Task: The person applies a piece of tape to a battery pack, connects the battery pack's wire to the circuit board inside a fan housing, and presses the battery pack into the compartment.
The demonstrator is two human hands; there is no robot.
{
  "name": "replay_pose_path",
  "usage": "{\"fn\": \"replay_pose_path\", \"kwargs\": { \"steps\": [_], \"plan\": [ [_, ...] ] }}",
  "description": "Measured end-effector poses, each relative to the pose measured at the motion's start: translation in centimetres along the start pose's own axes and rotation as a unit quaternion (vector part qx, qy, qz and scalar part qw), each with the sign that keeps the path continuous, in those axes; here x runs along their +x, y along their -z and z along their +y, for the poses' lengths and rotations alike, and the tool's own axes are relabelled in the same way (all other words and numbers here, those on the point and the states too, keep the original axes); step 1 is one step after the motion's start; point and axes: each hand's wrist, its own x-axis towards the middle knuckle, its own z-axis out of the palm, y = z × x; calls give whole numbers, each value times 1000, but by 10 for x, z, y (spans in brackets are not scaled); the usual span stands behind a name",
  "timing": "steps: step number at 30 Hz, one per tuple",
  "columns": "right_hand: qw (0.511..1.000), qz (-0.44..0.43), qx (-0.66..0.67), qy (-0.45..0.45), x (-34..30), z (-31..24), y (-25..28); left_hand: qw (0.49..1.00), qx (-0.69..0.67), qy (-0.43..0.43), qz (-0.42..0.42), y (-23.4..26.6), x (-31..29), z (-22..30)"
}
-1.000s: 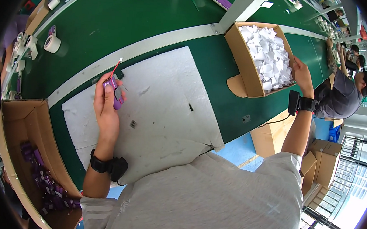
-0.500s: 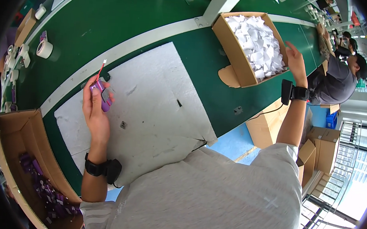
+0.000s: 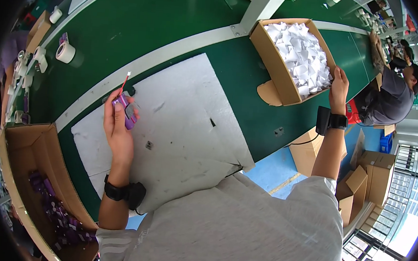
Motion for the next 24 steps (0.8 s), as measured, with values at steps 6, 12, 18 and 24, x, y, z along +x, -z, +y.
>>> {"fn": "replay_pose_path", "kwargs": {
  "steps": [6, 12, 18, 24],
  "plan": [
    [998, 60, 4, 3, 0, 16, -9, 1000, -8, 11, -7, 3, -1, 1],
    [996, 75, -17, 52, 33, 44, 12, 999, -30, 13, -14, -1, 0, 3],
    [998, 48, 18, 29, 33, 48, 14, 999, -16, 15, -39, 1, 1, -6],
    [996, 81, 45, 13, 11, 21, -9, 999, -16, 9, -27, 5, -3, -9]
  ]
}}
